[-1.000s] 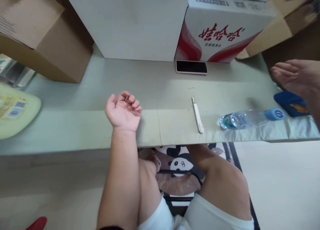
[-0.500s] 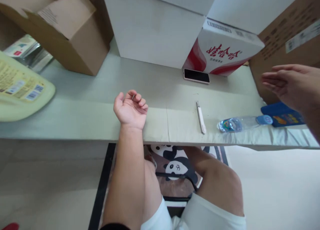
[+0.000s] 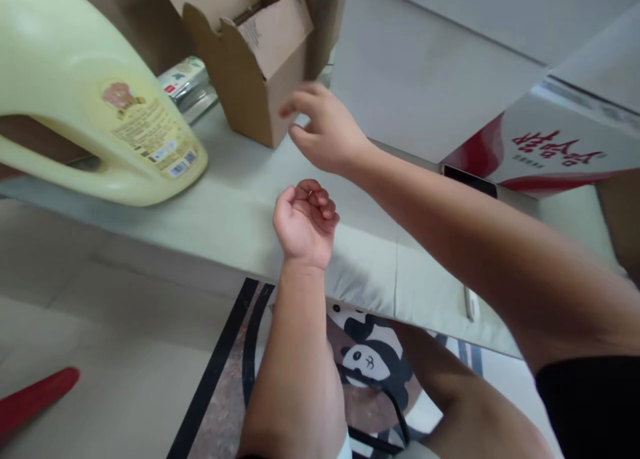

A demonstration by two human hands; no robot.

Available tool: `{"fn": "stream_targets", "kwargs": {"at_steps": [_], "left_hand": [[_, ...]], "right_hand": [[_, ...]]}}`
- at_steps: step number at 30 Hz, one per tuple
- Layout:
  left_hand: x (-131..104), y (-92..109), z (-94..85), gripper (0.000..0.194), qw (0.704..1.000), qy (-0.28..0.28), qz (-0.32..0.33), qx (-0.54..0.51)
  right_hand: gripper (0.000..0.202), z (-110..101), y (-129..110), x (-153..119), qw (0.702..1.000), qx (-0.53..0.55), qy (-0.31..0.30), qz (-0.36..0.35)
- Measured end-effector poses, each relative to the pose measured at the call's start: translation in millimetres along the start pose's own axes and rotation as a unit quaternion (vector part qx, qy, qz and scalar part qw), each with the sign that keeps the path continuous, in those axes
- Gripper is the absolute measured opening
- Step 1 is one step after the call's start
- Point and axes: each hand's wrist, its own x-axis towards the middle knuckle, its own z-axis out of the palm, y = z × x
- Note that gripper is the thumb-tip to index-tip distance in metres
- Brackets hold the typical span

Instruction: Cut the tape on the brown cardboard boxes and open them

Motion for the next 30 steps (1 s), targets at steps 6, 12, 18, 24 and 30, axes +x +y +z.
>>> {"fn": "stream_targets", "kwargs": {"at_steps": [6,12,18,24,30], "left_hand": [[6.4,14.5,-9.3,0.041,1.0,0.02,0.016,0.005],[3.4,20.4,-13.3,0.022,0.993,0.024,0.101,0.06],[-22.3,13.0,-8.6,0.013,0.872,0.088,0.461,0.136],[-22.5,-0.3,-11.3,0.018,0.877,0.016,0.421,0.23],[-23.6,-42.9,11.6,0.035,0.91,-0.208,0.267,0.238]], "right_hand": [[0.029,22.9,-2.5,29.3,0.996,0.035,0.049,-0.06],[0.026,14.7,-4.4,33.4,0.992,0.058,0.099,-0.051],[0.02,-28.5,-0.1,-79.7,0.97,0.108,0.191,-0.107],[0.014,-77.6,-24.6,-228.4,0.941,0.121,0.272,-0.163],[0.022,-96.0,-35.7,-314.4,0.92,0.016,0.39,-0.02]]}}
